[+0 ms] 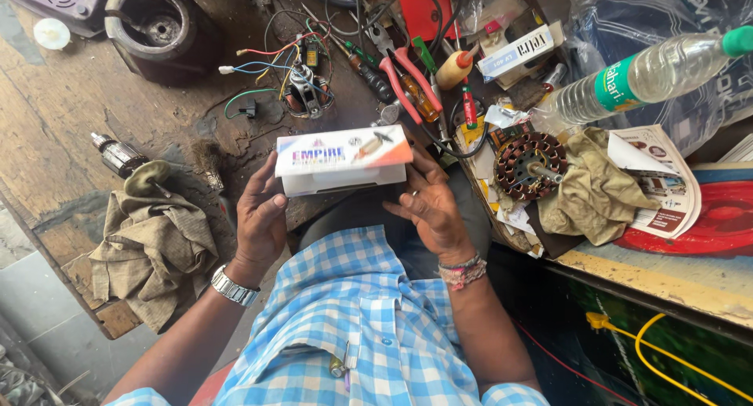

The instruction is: The person cleans a disassembled electric motor with a wire brush, then unpacks a new motor component from a box and compares it to the old one. The person handles the motor parts and tools on a cluttered workbench.

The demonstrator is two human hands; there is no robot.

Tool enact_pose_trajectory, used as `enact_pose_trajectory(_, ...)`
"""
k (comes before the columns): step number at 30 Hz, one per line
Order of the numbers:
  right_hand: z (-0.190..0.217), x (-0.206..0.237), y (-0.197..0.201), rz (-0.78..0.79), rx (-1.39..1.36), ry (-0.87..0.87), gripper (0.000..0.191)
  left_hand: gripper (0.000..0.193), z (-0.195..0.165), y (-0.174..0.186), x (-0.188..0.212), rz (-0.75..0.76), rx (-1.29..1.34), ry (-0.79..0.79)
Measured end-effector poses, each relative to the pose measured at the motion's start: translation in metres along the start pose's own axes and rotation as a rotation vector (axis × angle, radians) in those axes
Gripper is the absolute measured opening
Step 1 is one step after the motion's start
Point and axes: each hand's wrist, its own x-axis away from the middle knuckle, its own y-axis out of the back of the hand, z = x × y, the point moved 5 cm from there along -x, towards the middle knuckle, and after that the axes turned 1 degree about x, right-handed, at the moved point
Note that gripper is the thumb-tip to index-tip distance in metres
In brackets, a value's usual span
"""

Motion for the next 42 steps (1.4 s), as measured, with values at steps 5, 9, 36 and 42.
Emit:
enact_pose_trajectory(5, 0.015, -0.017, -0.004, -0.002, 0.712, 0.128, 0.097, 0.093, -0.018, -0.017, -0.017, 0.055, -0.51, 0.001)
enact_pose_trajectory(9, 0.035, -0.043, -0.008, -0.083, 1.395, 0.165, 0.106, 0.086, -0.034, -0.017, -0.046, -0.059, -1.234, -0.007)
enact_pose_trajectory(36, -0.011, 0.031, -0.074, 0.395, 1.478, 0.309, 0.037, 0.031, -0.027, -0.016, -0.072, -0.239, -0.939, -0.295)
enact_pose_trajectory(42, 0.021, -0.022, -0.107, 0.26, 1.555, 0.613, 0.02, 0.042, -0.024, -0.022, -0.061, -0.204, -1.124, -0.364)
